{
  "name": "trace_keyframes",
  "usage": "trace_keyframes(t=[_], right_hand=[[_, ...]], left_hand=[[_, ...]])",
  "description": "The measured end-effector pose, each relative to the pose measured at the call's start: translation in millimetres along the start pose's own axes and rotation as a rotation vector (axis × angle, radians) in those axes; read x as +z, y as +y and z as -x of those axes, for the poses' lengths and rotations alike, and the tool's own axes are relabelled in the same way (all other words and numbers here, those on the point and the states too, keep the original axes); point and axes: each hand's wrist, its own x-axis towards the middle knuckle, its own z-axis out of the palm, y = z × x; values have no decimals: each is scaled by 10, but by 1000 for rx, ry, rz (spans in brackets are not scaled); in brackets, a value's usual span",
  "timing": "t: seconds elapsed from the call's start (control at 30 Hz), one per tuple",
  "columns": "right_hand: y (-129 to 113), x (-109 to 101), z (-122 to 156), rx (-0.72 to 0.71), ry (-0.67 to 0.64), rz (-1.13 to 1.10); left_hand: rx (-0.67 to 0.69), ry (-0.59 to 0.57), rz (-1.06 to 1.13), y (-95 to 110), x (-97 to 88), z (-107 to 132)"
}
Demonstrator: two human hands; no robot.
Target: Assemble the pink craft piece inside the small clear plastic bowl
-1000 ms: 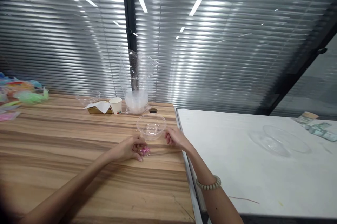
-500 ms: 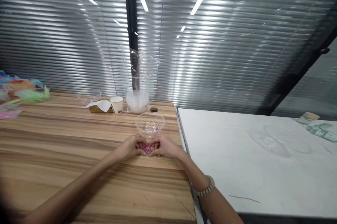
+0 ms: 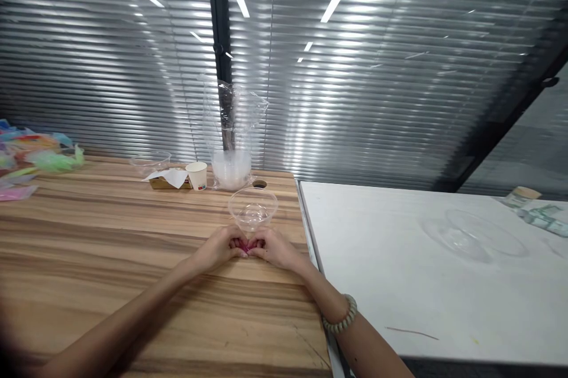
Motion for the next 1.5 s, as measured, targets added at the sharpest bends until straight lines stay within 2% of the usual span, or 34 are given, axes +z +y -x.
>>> trace_keyframes(t=[0.17, 0.37, 0.53, 0.77, 1.07, 1.3, 1.5], right_hand=[[-48, -3, 15, -62, 25, 60], [-53, -4, 27, -105, 38, 125], [-52, 4, 30, -136, 56, 142], [-40, 13, 26, -143, 60, 158], [-52, 7, 21, -169, 49, 214], [-28, -22, 39, -180, 71, 257], [30, -2, 41, -274, 100, 347]], left_hand=[[46, 29, -31, -39, 0, -1], [23, 15, -2, -125, -18, -23], [73, -13, 0, -82, -24, -22], [114, 27, -64, -2, -15, -9], [215, 44, -93, -65, 31, -26], [219, 62, -90, -84, 14, -33], [261, 81, -107, -133, 14, -42]])
